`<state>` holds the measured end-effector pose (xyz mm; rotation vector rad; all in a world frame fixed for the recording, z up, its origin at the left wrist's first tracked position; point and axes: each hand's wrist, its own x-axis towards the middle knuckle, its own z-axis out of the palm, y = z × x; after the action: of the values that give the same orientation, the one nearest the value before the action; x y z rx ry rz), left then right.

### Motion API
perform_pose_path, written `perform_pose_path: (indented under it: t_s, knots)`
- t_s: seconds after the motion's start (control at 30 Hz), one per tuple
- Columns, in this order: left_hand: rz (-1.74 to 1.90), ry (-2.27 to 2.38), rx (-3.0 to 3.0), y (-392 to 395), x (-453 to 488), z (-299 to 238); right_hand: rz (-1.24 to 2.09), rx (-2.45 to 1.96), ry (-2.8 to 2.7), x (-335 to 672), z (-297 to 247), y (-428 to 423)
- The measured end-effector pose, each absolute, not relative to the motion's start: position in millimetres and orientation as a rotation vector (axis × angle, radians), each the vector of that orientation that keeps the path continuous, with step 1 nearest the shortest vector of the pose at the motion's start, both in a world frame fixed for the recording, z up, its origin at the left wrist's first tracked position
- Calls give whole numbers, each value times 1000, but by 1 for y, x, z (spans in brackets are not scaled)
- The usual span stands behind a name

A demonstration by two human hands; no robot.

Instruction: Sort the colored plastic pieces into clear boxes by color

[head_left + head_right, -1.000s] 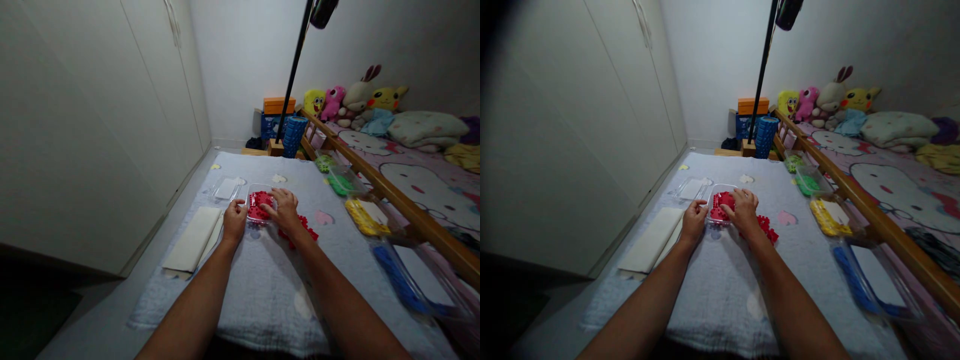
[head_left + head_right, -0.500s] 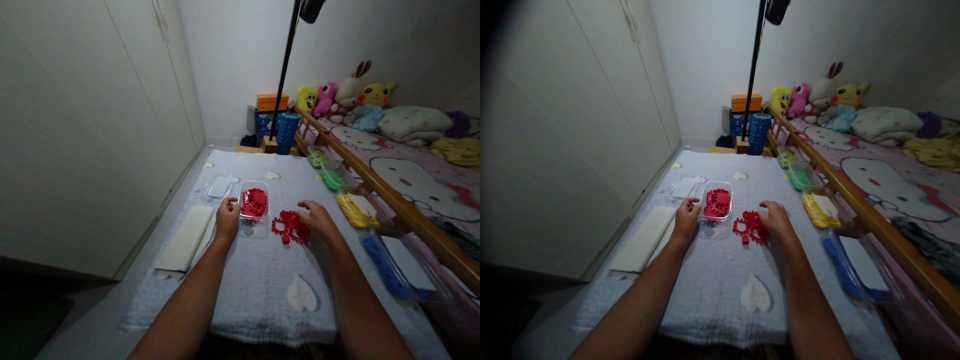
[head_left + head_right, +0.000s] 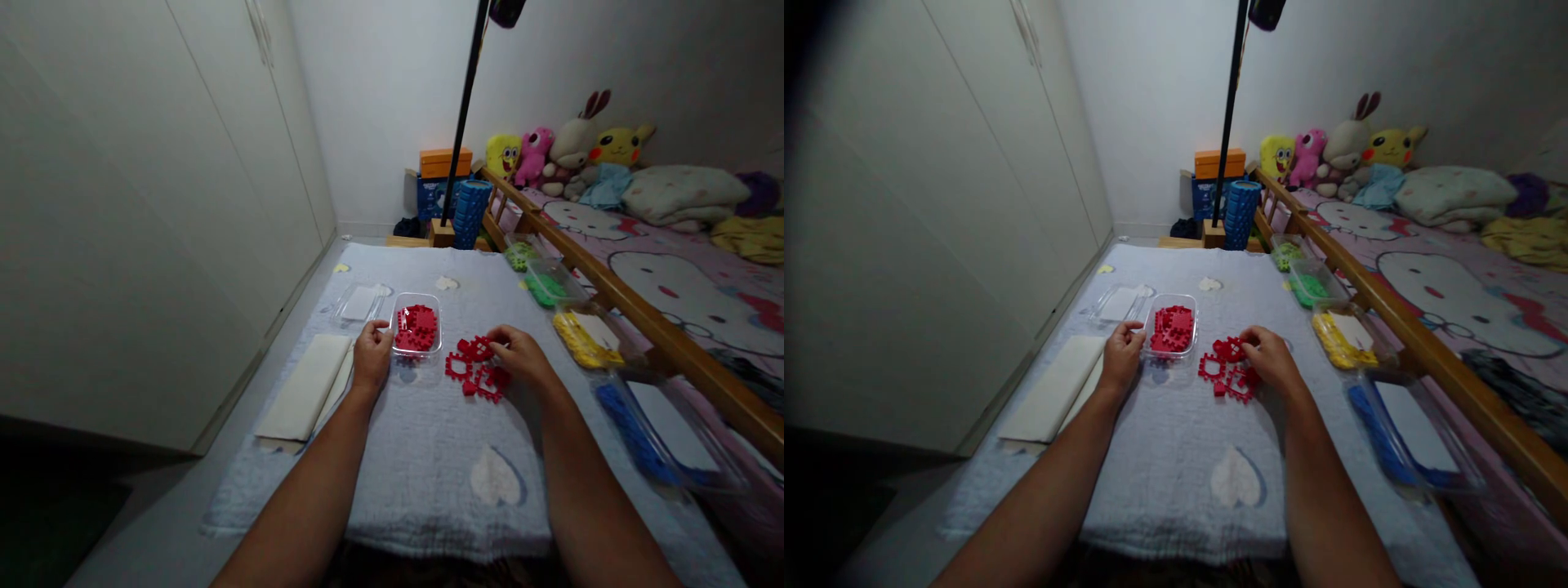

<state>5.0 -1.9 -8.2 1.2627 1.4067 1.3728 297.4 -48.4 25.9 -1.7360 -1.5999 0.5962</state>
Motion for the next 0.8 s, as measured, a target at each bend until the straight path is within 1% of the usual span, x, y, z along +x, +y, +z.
perform_pose_path:
  t_s: [0.17, 0.37, 0.5, 0.6, 0.7, 0.8]
  knots:
    - [1380, 1389, 1266, 0, 5, -13, 730, -1514, -1521, 280, 52, -36]
    - [1396, 1336, 1253, 4, 3, -20, 738, -1414, -1695, 225, 68, -8]
    - [1407, 1329, 1263, 5, 3, -20, 674, -1467, -1809, 190, 61, 4]
    - [1407, 1325, 1261, 4, 3, -18, 543, -1517, -1926, 178, 56, 5]
    - [1396, 1326, 1255, 3, 4, -15, 393, -1549, -1944, 186, 53, 1]
    - [1395, 1327, 1266, 1, 4, -15, 339, -1609, -1873, 213, 54, -8]
